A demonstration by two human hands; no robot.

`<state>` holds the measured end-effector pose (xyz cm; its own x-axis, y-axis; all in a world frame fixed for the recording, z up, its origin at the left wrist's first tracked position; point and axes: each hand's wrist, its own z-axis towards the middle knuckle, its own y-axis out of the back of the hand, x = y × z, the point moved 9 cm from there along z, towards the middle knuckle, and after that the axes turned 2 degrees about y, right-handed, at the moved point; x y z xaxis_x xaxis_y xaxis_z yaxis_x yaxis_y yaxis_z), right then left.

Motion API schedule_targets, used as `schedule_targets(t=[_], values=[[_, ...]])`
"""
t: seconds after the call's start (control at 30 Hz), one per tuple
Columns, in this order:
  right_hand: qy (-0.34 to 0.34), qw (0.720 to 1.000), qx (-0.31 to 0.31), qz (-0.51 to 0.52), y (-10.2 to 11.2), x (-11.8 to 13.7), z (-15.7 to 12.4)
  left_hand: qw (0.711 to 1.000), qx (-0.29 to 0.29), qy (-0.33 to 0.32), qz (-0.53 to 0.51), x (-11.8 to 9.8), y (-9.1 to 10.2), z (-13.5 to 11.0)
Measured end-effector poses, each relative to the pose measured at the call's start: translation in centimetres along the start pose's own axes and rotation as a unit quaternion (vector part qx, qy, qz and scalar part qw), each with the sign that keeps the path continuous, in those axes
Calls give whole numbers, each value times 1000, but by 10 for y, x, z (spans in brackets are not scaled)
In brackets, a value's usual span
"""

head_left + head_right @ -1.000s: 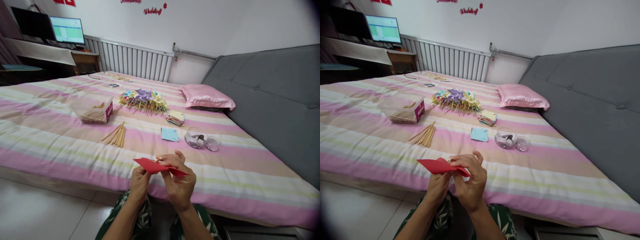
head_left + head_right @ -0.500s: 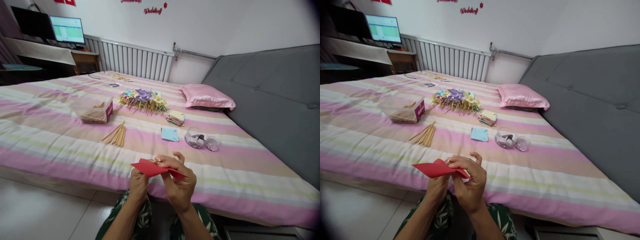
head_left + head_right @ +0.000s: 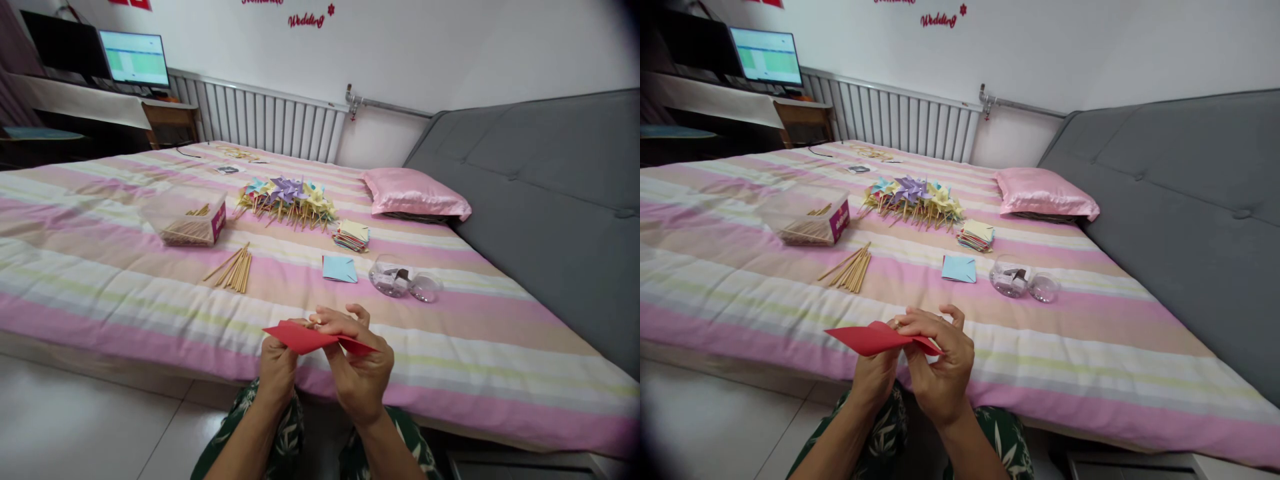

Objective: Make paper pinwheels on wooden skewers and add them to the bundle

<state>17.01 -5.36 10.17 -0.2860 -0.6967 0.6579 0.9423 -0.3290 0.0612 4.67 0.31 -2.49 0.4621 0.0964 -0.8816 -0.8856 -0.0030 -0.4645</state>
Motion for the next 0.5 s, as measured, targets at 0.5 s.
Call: schedule_targets(t=[0.5], values=[[-16, 1000, -4, 8, 0, -3, 0, 999, -32, -21, -4, -3, 6, -2]])
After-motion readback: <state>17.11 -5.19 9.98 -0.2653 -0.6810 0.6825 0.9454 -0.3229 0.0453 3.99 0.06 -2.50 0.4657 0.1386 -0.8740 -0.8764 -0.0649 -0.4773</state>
